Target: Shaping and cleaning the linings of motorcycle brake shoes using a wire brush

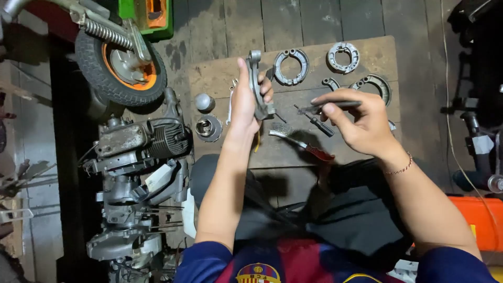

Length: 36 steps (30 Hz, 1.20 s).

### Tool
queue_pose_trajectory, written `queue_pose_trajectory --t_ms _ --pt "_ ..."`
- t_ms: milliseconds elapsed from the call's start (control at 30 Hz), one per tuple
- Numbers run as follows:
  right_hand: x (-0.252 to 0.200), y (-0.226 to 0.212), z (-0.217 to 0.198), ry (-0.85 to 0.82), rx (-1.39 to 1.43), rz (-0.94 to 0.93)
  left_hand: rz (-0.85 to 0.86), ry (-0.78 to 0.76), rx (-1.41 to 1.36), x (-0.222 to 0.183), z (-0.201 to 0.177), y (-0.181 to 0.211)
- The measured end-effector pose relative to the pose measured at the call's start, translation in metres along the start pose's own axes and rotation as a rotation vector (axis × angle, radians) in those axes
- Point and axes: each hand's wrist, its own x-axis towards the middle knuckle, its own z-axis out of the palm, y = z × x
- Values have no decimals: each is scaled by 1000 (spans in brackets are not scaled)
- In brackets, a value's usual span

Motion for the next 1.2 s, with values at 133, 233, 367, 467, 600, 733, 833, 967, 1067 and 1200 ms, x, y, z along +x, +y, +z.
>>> queue_pose_trajectory --t_ms 133,233,367,467,600,733,833,967,1067,1200 --pt "-3 -8 9 67 48 -35 -9 -25 -4 -2 2 -2" --pt "-4 -15 16 72 -40 -161 7 -27 26 -3 4 -5" --pt "-4 -20 25 83 9 -217 26 -17 121 -1 5 -11" --pt "-4 -23 30 89 3 -257 -2 -2 121 2 6 -16" --pt "-2 -29 30 120 -68 -261 -111 -32 -1 7 1 -28" --pt "-2 -23 27 193 -78 -171 -153 -19 -77 13 2 -37" --pt "-4 -20 29 244 44 -5 -160 101 -150 15 3 -38" --pt "-8 -10 31 255 3 107 -145 151 -232 13 7 -36" --pt "-10 -2 29 251 -60 122 -175 182 -261 16 5 -42" --pt "-13 14 26 306 -61 114 -217 232 -305 20 3 -48"
